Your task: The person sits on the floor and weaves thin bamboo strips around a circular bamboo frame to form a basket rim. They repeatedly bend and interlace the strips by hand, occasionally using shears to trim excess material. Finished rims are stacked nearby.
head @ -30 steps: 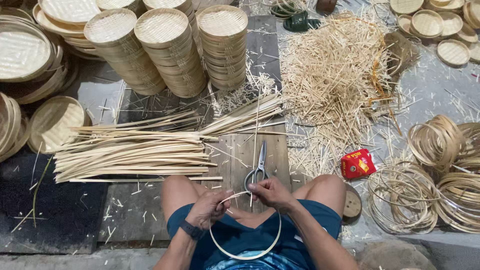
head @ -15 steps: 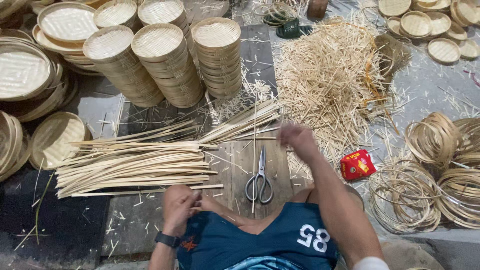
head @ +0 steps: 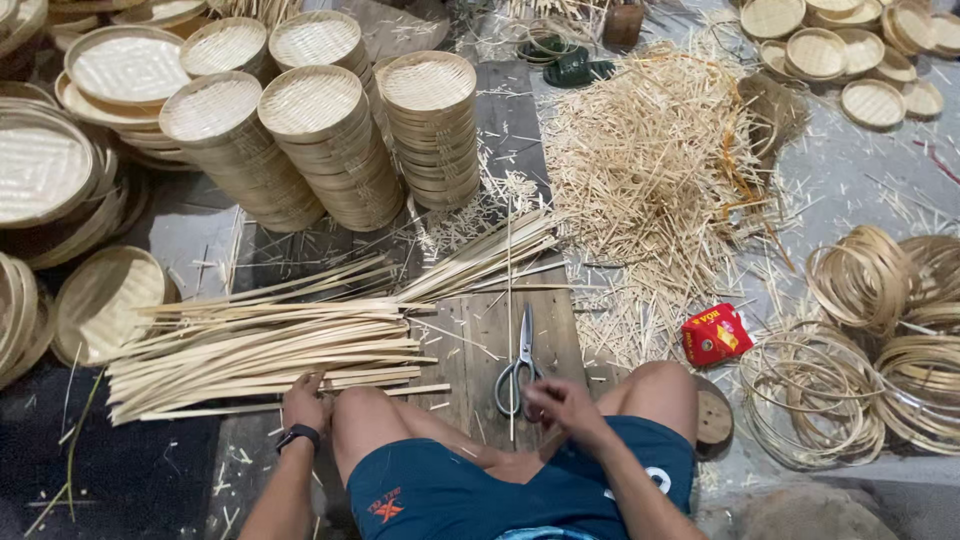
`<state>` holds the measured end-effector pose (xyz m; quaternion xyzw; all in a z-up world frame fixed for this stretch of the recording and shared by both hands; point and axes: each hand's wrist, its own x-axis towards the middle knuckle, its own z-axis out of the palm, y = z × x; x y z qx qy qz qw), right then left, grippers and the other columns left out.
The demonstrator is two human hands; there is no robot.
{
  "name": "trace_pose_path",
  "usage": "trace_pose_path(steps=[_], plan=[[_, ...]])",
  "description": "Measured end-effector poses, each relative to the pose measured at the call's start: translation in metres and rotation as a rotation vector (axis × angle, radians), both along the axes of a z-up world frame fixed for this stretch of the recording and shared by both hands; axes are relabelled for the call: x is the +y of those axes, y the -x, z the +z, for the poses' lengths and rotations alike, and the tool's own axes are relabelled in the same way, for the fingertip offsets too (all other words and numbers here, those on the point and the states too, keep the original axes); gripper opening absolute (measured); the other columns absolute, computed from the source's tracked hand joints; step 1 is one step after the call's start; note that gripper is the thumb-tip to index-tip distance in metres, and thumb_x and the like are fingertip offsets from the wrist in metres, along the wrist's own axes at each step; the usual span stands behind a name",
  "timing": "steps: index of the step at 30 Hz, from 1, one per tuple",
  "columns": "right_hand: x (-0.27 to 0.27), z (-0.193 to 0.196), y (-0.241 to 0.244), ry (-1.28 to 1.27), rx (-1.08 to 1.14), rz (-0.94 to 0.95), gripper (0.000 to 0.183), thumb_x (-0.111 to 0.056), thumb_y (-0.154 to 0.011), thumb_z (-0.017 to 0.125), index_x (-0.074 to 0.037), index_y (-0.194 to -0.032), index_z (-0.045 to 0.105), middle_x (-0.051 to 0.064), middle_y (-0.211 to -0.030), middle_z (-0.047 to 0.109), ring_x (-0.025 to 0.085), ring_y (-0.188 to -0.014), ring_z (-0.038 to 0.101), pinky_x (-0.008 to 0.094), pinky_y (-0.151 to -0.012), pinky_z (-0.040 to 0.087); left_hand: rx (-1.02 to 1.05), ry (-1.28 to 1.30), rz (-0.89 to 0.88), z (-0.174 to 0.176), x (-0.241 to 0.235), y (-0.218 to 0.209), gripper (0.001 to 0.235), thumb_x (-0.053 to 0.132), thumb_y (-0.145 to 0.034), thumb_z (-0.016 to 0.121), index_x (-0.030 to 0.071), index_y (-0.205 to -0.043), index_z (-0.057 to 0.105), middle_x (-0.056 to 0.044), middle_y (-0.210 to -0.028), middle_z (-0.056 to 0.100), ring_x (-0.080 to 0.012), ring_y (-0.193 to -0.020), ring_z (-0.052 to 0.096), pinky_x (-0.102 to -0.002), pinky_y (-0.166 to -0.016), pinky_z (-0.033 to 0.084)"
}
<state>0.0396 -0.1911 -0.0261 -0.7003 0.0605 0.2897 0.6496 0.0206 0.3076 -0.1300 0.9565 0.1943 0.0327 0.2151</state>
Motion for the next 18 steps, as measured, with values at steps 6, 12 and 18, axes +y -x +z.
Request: trace_pose_path(steps=[6,12,18], plan=[[-0.01,-0.053,0.049,-0.086,0.084,-0.026,0.027,-0.024,-0.095,0.071,0.002,-0.102,0.073,0.006,-0.073,0.07,0.013,-0.059,0.066,0.029,-0.055,0.056,0.32,-0.239,-0.122,0.009,0.004,-0.023,0.025,0.025,-0.086,0.069,0.026,-0.109,0.077,-0.002,-0.129,0.065,-0.0284,-0.128,0.055,-0.042,-0.106,0.051],[-0.006,-0.07,0.046,-0.015,0.067,-0.034,0.024,-0.023,-0.095,0.069,0.0,-0.097,0.074,0.004,-0.071,0.068,0.012,-0.057,0.063,0.029,-0.053,0.055,0.298,-0.385,-0.265,0.015,0.007,-0.031,0.016,0.021,-0.086,0.068,0.02,-0.1,0.076,-0.003,-0.122,0.066,-0.0279,-0.124,0.057,-0.044,-0.098,0.052],[-0.004,-0.085,0.048,-0.025,0.045,-0.003,0.027,-0.024,-0.096,0.07,0.002,-0.095,0.073,0.005,-0.07,0.067,0.012,-0.057,0.064,0.029,-0.053,0.056,0.338,-0.323,-0.258,0.021,0.005,-0.018,0.015,0.028,-0.087,0.069,0.021,-0.098,0.075,-0.002,-0.114,0.07,-0.0262,-0.114,0.063,-0.042,-0.098,0.052]])
